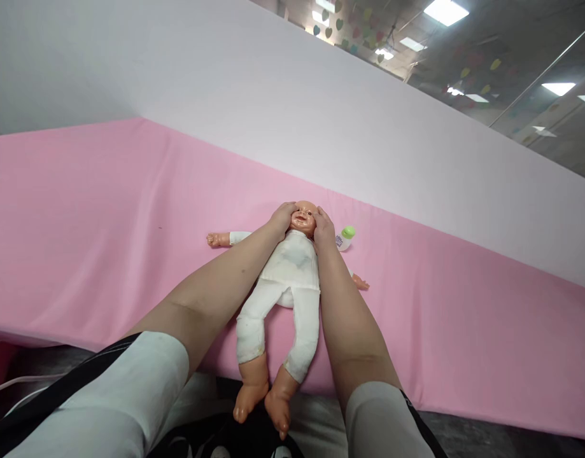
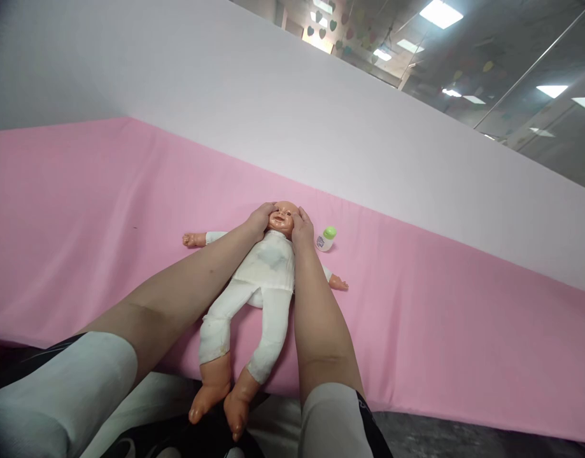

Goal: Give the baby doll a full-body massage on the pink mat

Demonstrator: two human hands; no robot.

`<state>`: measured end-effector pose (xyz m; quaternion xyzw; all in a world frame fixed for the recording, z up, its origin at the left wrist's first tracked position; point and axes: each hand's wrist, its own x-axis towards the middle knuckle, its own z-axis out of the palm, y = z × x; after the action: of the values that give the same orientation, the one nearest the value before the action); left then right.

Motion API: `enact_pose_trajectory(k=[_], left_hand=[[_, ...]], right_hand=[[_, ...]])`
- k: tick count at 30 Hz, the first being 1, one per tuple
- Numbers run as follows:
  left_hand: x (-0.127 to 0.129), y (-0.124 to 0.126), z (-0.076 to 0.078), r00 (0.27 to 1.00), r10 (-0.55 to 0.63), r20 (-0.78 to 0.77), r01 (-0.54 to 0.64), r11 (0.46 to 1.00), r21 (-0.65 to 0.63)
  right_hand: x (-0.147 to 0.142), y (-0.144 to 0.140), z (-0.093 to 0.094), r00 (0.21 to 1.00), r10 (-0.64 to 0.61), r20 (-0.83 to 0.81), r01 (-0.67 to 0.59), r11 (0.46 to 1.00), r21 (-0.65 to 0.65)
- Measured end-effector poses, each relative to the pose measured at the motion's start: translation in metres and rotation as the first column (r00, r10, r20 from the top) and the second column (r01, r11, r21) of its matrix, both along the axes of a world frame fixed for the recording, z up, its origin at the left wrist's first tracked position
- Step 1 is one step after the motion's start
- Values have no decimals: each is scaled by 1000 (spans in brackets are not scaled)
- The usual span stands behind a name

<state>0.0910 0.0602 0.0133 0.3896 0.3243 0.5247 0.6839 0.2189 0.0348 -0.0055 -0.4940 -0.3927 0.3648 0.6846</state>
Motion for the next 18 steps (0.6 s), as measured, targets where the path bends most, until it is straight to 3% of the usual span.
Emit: enact_pose_trajectory(k=[7, 14, 18], left_hand=[[3, 3, 1, 998, 35, -52, -36, 999, -3], [-2, -5, 0, 999, 35, 25, -36, 999, 38], [-6, -9, 2, 998, 4, 57, -8, 997, 75]], right_hand=[[4, 3, 0, 999, -21, 25, 21, 999, -30], [2, -7, 3, 998, 50, -41, -50, 999, 16], [-3, -19, 13, 998, 23, 65, -27, 998, 48]])
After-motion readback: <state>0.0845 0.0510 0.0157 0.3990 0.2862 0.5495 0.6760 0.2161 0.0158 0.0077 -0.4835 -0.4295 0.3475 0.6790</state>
